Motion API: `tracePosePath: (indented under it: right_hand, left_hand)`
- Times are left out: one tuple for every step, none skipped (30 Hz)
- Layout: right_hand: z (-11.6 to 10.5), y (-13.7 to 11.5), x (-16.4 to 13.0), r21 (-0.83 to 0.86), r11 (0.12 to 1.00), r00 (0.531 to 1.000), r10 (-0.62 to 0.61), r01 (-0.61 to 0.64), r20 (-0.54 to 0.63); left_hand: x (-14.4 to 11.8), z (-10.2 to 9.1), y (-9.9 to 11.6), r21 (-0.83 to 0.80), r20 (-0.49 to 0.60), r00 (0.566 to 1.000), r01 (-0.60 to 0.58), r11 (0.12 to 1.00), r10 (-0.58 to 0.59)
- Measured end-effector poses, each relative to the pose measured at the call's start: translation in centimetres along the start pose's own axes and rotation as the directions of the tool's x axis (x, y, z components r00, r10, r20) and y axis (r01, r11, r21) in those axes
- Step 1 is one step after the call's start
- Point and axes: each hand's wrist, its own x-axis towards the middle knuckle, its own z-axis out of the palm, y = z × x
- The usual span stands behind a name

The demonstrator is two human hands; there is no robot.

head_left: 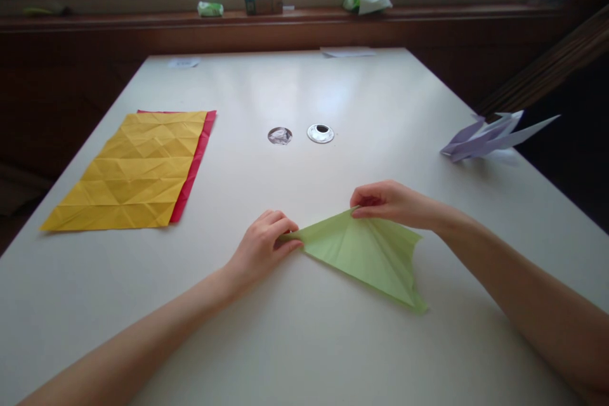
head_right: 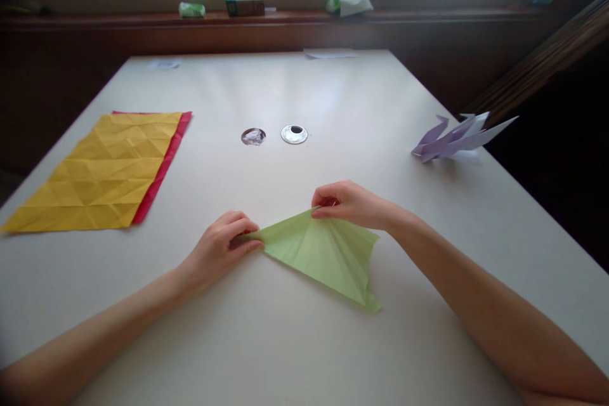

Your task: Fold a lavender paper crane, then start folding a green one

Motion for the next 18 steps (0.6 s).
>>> tracePosePath:
  right_hand:
    - [0.1, -0.1, 0.0, -0.025, 1.000, 0.999, -0.012, 0.011, -0.040]
    - [0.2, -0.2, -0.1, -0.062, 0.998, 0.996, -0.030, 0.025, -0.086]
    - [0.3, -0.3, -0.1, -0.110, 0.993, 0.989, -0.051, 0.036, -0.135]
    - [0.5, -0.3, -0.2, -0.165, 0.985, 0.980, -0.077, 0.047, -0.184]
    - [0.7, -0.4, -0.3, -0.224, 0.973, 0.968, -0.108, 0.056, -0.228]
    - [0.9, -0.4, -0.3, -0.289, 0.955, 0.952, -0.147, 0.066, -0.270]
    - [1.1, -0.4, -0.4, -0.359, 0.930, 0.930, -0.198, 0.078, -0.310]
    - [1.3, -0.5, -0.4, -0.431, 0.897, 0.902, -0.262, 0.096, -0.344]
    - [1.6, -0.5, -0.4, -0.499, 0.858, 0.864, -0.338, 0.120, -0.373]
    - [1.9, -0.7, -0.5, -0.563, 0.813, 0.821, -0.419, 0.148, -0.389]
    - [2.2, -0.9, -0.6, -0.618, 0.764, 0.775, -0.500, 0.184, -0.387]
    - [2.6, -1.2, -0.6, -0.662, 0.717, 0.736, -0.567, 0.219, -0.370]
    - [3.0, -1.5, -0.7, -0.698, 0.668, 0.714, -0.618, 0.257, -0.329]
    - [3.4, -1.8, -0.8, -0.730, 0.615, 0.700, -0.660, 0.298, -0.271]
    - [3.9, -2.1, -0.8, -0.756, 0.571, 0.699, -0.681, 0.321, -0.218]
    - [4.3, -2.3, -0.9, -0.774, 0.528, 0.701, -0.695, 0.348, -0.159]
    - [4.7, -2.4, -0.8, -0.783, 0.493, 0.704, -0.703, 0.379, -0.102]
    - [5.1, -2.5, -0.8, -0.785, 0.470, 0.711, -0.701, 0.404, -0.054]
  left_hand:
    - [0.0, 0.0, 0.0, -0.005, 0.000, 1.000, -0.004, 1.000, 0.004]
    - [0.0, 0.0, 0.0, -0.013, -0.005, 1.000, -0.008, 1.000, 0.008]
    - [-0.1, 0.0, 0.0, -0.022, -0.012, 1.000, -0.012, 1.000, 0.012]
    - [-0.1, 0.0, 0.0, -0.032, -0.018, 1.000, -0.013, 0.999, 0.013]
    - [-0.2, 0.0, 0.1, -0.044, -0.023, 1.000, -0.011, 0.999, 0.010]
    - [-0.2, 0.0, 0.1, -0.057, -0.025, 1.000, -0.007, 0.998, 0.005]
    - [-0.3, 0.0, 0.1, -0.071, -0.025, 1.000, 0.003, 0.998, -0.005]
    - [-0.3, 0.1, 0.2, -0.084, -0.021, 1.000, 0.017, 0.996, -0.018]
    - [-0.4, 0.1, 0.2, -0.096, -0.016, 0.999, 0.031, 0.995, -0.033]
    - [-0.4, 0.1, 0.3, -0.104, -0.012, 0.999, 0.046, 0.994, -0.047]
    - [-0.4, 0.1, 0.3, -0.109, -0.007, 0.998, 0.060, 0.992, -0.061]
    - [-0.4, 0.1, 0.4, -0.113, -0.001, 0.997, 0.071, 0.991, -0.072]
    - [-0.5, 0.1, 0.4, -0.116, 0.005, 0.997, 0.078, 0.990, -0.078]
    - [-0.5, 0.2, 0.5, -0.120, 0.012, 0.997, 0.080, 0.990, -0.079]
    - [-0.5, 0.2, 0.5, -0.125, 0.017, 0.997, 0.077, 0.989, -0.076]
    - [-0.5, 0.2, 0.5, -0.129, 0.018, 0.998, 0.069, 0.989, -0.067]
    - [-0.6, 0.2, 0.5, -0.130, 0.016, 0.998, 0.056, 0.990, -0.055]
    - [-0.6, 0.3, 0.5, -0.127, 0.010, 0.999, 0.041, 0.991, -0.040]
